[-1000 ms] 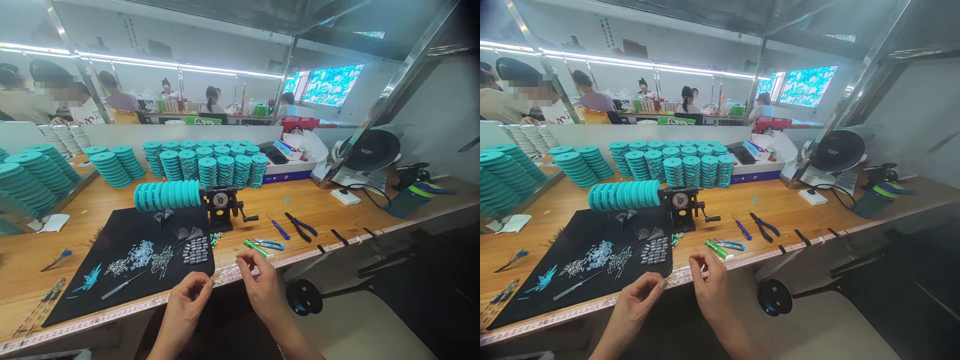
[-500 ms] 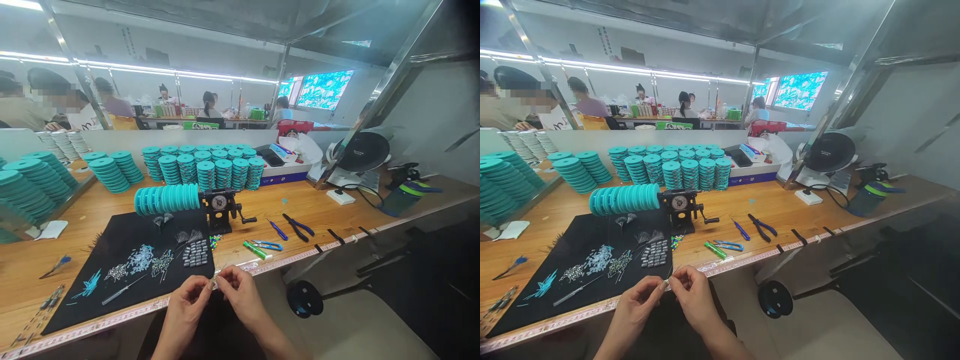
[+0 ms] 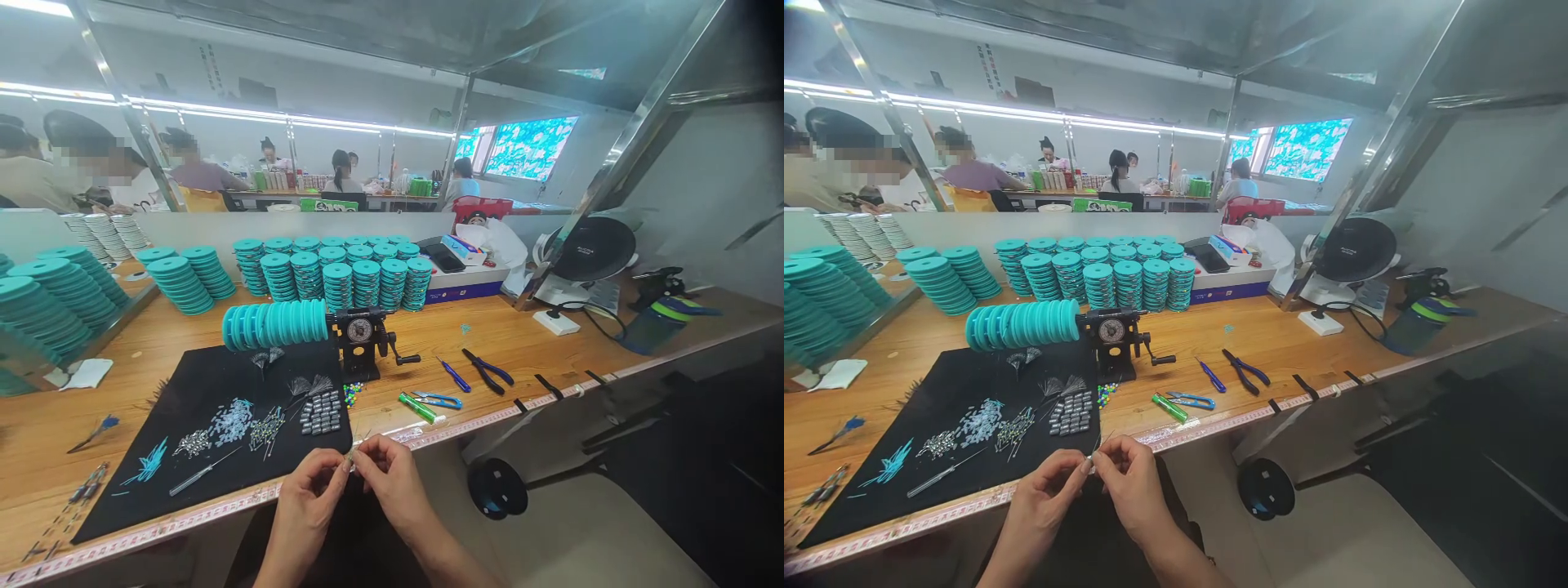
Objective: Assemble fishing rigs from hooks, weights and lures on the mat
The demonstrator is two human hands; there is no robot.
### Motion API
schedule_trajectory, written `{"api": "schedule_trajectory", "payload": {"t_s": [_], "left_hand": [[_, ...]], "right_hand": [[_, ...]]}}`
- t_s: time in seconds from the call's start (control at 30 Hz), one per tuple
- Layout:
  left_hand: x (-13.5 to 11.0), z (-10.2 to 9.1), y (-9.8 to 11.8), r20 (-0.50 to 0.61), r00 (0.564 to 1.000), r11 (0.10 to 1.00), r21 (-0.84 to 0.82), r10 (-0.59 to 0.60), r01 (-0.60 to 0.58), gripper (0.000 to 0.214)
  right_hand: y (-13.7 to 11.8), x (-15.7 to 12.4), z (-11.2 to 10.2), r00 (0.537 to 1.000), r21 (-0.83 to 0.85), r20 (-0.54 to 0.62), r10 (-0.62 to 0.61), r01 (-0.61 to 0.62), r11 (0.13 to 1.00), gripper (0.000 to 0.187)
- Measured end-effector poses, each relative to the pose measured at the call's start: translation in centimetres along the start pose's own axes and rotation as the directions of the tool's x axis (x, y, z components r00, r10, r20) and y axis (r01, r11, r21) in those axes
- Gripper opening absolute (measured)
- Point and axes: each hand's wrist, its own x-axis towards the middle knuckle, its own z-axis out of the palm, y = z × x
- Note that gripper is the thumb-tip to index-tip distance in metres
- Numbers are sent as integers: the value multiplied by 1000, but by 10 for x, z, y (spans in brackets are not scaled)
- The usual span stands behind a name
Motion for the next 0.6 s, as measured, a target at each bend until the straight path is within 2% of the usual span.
{"api": "schedule_trajectory", "payload": {"t_s": [0.43,0.6], "left_hand": [[-3,0,-4,-15,999,999,-44,-32,31,24],[-4,-1,-5,-26,999,999,-42,-23,22,23]], "right_hand": [[1,-7,5,998,10,-53,21,-21,1000,32],[-6,-14,5,997,-41,-75,-32,29,999,25]]}}
